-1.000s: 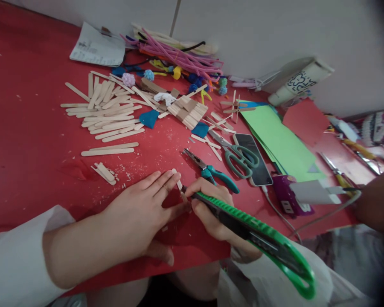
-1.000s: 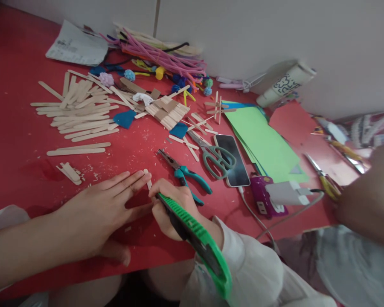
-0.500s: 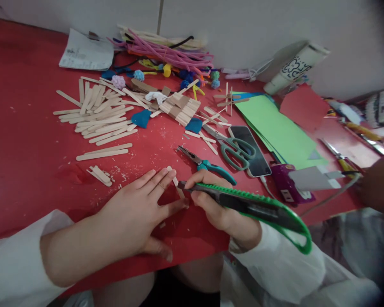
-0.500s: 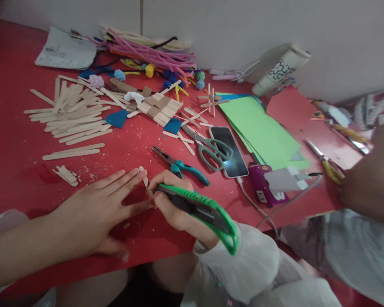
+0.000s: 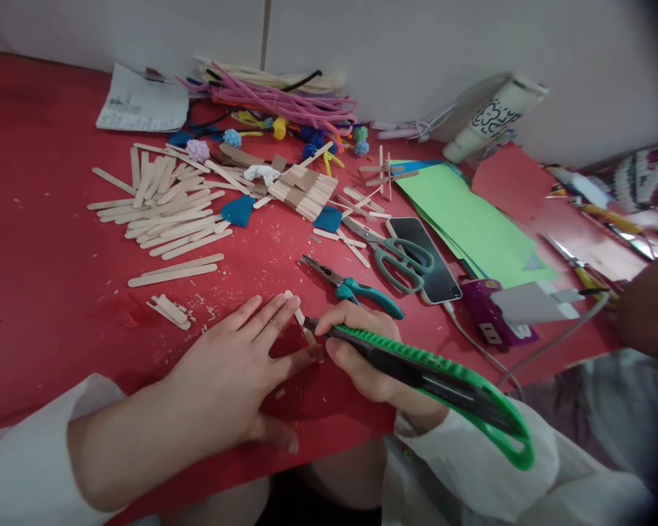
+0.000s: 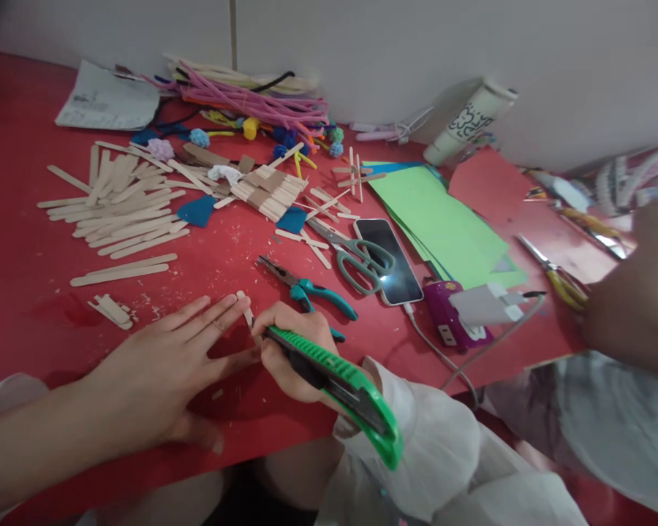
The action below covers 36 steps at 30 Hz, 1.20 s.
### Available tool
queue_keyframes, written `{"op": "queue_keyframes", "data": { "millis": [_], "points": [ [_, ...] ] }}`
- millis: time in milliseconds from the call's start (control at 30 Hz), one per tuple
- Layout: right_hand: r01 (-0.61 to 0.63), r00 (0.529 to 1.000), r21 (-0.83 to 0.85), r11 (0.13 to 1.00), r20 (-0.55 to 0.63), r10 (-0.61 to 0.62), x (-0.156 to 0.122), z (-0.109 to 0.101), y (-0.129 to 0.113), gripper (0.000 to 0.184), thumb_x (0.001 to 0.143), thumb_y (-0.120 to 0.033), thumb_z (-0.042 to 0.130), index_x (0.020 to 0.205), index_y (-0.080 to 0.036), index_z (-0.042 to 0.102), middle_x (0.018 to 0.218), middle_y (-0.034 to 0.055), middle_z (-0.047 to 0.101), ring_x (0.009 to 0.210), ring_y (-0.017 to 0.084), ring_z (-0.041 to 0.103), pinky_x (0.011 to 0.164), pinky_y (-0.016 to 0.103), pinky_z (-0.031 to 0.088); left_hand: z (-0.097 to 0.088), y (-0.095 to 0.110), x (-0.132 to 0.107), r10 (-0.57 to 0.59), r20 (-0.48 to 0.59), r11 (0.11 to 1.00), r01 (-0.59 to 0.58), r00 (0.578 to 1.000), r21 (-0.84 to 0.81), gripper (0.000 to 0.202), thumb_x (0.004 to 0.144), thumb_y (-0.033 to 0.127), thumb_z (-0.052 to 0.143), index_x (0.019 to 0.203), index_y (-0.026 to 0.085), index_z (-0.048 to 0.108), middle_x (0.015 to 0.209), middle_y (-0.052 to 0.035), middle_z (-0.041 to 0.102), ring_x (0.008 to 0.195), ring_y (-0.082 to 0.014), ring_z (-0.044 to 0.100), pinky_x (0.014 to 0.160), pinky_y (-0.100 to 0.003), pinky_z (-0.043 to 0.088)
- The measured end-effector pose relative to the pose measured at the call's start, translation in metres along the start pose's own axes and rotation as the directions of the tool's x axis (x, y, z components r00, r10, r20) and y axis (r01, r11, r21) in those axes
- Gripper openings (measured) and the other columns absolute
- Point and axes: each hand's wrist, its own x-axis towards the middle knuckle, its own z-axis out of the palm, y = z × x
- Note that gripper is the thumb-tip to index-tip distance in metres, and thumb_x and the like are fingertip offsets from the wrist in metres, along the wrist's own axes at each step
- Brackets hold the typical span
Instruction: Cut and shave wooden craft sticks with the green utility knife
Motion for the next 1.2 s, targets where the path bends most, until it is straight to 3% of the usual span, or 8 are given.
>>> {"op": "queue_keyframes", "data": {
  "millis": [200, 300, 367, 433, 500, 667, 933, 1200],
  "points": [
    [0.123, 0.992, -0.067, 0.99, 0.027, -0.121, -0.002, 0.002, 0.009, 0.014, 0.073, -0.012, 0.045, 0.077, -0.022, 0.053, 0.059, -0.0036, 0.058, 0.046, 0.009, 0.05, 0.047, 0.021, 0.04, 0.0, -0.001, 0.0, 0.005, 0.003, 1.0, -0.005, 1.0, -0.006, 0.085, 0.061, 0.079, 0.049, 0.131, 0.029, 0.049, 0.143, -0.0216, 0.034, 0.13, -0.0381, 0.036, 0.101, -0.051, 0.033],
    [-0.003, 1.0, 0.106, 0.994, -0.026, 0.006, -0.002, -0.002, 0.006, 0.013, 0.072, -0.012, 0.046, 0.074, -0.022, 0.055, 0.057, -0.0039, 0.057, 0.044, 0.009, 0.049, 0.044, 0.021, 0.038, 0.001, -0.002, 0.0, 0.001, 0.004, 1.0, -0.001, 1.0, -0.017, 0.085, 0.06, 0.079, 0.05, 0.131, 0.031, 0.048, 0.143, -0.0216, 0.033, 0.13, -0.0391, 0.034, 0.1, -0.053, 0.033],
    [-0.104, 0.977, 0.329, 0.939, -0.142, 0.158, -0.003, -0.007, 0.003, 0.013, 0.075, -0.014, 0.045, 0.077, -0.022, 0.055, 0.049, -0.0066, 0.05, 0.037, 0.008, 0.041, 0.037, 0.02, 0.032, 0.001, -0.002, 0.0, 0.001, 0.004, 1.0, -0.001, 1.0, -0.027, 0.086, 0.06, 0.08, 0.048, 0.131, 0.032, 0.048, 0.144, -0.022, 0.032, 0.131, -0.04, 0.032, 0.1, -0.055, 0.033],
    [-0.122, 0.949, 0.407, 0.905, -0.22, 0.227, -0.005, -0.01, 0.0, 0.013, 0.076, -0.015, 0.045, 0.078, -0.022, 0.056, 0.046, -0.0074, 0.048, 0.034, 0.007, 0.036, 0.035, 0.02, 0.028, 0.002, -0.001, 0.0, 0.007, 0.007, 0.999, -0.007, 1.0, -0.037, 0.087, 0.059, 0.081, 0.047, 0.132, 0.032, 0.047, 0.144, -0.0229, 0.031, 0.131, -0.0408, 0.031, 0.099, -0.056, 0.033],
    [-0.128, 0.957, 0.315, 0.94, -0.208, 0.2, -0.004, -0.011, -0.003, 0.01, 0.075, -0.016, 0.049, 0.076, -0.021, 0.057, 0.05, -0.0059, 0.05, 0.038, 0.008, 0.041, 0.038, 0.02, 0.031, 0.002, -0.001, 0.0, 0.008, 0.017, 0.999, -0.007, 1.0, -0.047, 0.088, 0.059, 0.08, 0.05, 0.132, 0.031, 0.046, 0.145, -0.0231, 0.029, 0.132, -0.041, 0.03, 0.1, -0.056, 0.033],
    [-0.069, 0.997, 0.002, 0.998, -0.038, 0.069, 0.004, -0.009, -0.005, 0.012, 0.072, -0.012, 0.046, 0.072, -0.021, 0.054, 0.059, -0.0034, 0.058, 0.05, 0.009, 0.052, 0.049, 0.022, 0.04, 0.001, 0.0, -0.001, 0.001, 0.024, 0.998, 0.001, 1.0, -0.062, 0.089, 0.059, 0.077, 0.055, 0.133, 0.03, 0.045, 0.148, -0.0198, 0.026, 0.133, -0.0397, 0.028, 0.103, -0.054, 0.03],
    [-0.092, 0.995, 0.054, 0.994, 0.045, 0.089, 0.0, -0.005, 0.001, 0.011, 0.077, -0.014, 0.045, 0.076, -0.022, 0.052, 0.059, -0.0052, 0.057, 0.049, 0.009, 0.051, 0.049, 0.022, 0.038, 0.001, -0.001, -0.001, 0.014, 0.028, 0.998, -0.012, 1.0, -0.063, 0.09, 0.058, 0.076, 0.057, 0.134, 0.029, 0.044, 0.146, -0.0233, 0.026, 0.133, -0.0406, 0.028, 0.101, -0.054, 0.033],
    [-0.095, 0.995, 0.08, 0.992, 0.035, 0.093, -0.002, -0.001, 0.004, 0.009, 0.077, -0.014, 0.046, 0.078, -0.022, 0.051, 0.06, -0.0066, 0.058, 0.049, 0.007, 0.05, 0.049, 0.02, 0.037, 0.004, -0.001, -0.001, 0.017, 0.011, 0.998, -0.016, 1.0, -0.054, 0.09, 0.058, 0.076, 0.057, 0.134, 0.029, 0.044, 0.146, -0.0219, 0.027, 0.133, -0.0403, 0.028, 0.101, -0.054, 0.033]
  ]
}}
